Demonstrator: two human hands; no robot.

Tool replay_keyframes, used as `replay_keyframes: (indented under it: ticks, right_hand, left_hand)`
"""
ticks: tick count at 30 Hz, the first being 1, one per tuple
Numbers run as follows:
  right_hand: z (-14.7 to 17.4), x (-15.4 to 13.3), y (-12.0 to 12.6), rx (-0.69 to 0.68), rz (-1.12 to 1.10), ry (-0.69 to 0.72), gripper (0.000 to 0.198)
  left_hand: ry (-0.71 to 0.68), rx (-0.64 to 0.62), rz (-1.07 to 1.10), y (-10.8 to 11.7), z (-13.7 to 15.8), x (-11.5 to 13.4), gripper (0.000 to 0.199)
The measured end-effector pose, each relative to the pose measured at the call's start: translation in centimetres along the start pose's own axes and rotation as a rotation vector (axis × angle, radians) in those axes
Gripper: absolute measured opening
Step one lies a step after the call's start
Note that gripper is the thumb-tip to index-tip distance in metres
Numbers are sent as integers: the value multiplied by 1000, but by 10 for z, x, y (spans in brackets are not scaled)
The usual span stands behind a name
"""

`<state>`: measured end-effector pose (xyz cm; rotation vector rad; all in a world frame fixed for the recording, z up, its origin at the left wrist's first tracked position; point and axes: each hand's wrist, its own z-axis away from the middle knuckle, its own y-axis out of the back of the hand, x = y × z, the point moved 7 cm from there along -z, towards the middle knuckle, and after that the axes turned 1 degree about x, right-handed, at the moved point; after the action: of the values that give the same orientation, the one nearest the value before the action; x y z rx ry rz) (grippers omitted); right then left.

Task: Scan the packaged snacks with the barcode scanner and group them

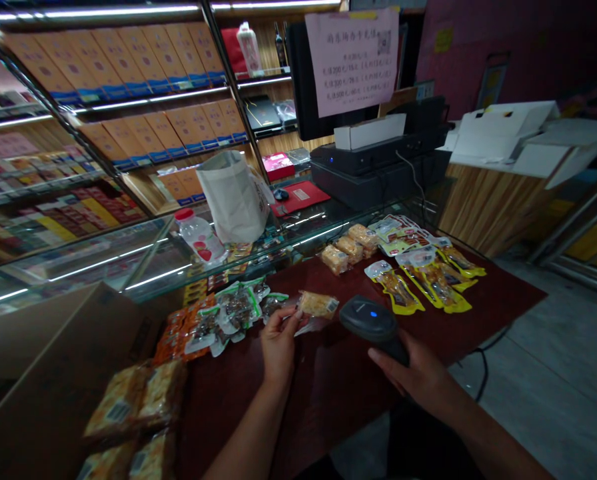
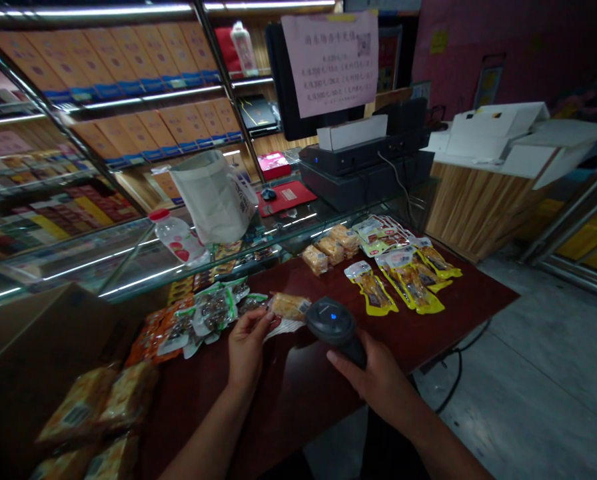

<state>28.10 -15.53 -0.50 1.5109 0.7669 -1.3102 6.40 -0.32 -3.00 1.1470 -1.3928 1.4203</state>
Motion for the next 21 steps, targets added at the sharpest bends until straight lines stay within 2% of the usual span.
replay_keyframes:
  ticks: [5, 11, 15, 21]
  right_hand:
    - [-2, 3, -1, -49, 20, -21, 35]
    - [0, -5, 2, -14, 69, 69, 33]
    - [3, 6, 1, -24, 104, 14, 37]
    - [11, 21, 1, -10, 176, 10, 45]
  left_hand:
    - [-21, -4, -34, 2, -2, -2, 27]
    - [-37, -16, -25, 2, -2, -4, 23]
    - [-60, -28, -17, -1, 1, -3, 23]
    - [-48, -12, 6, -2, 8, -5, 29]
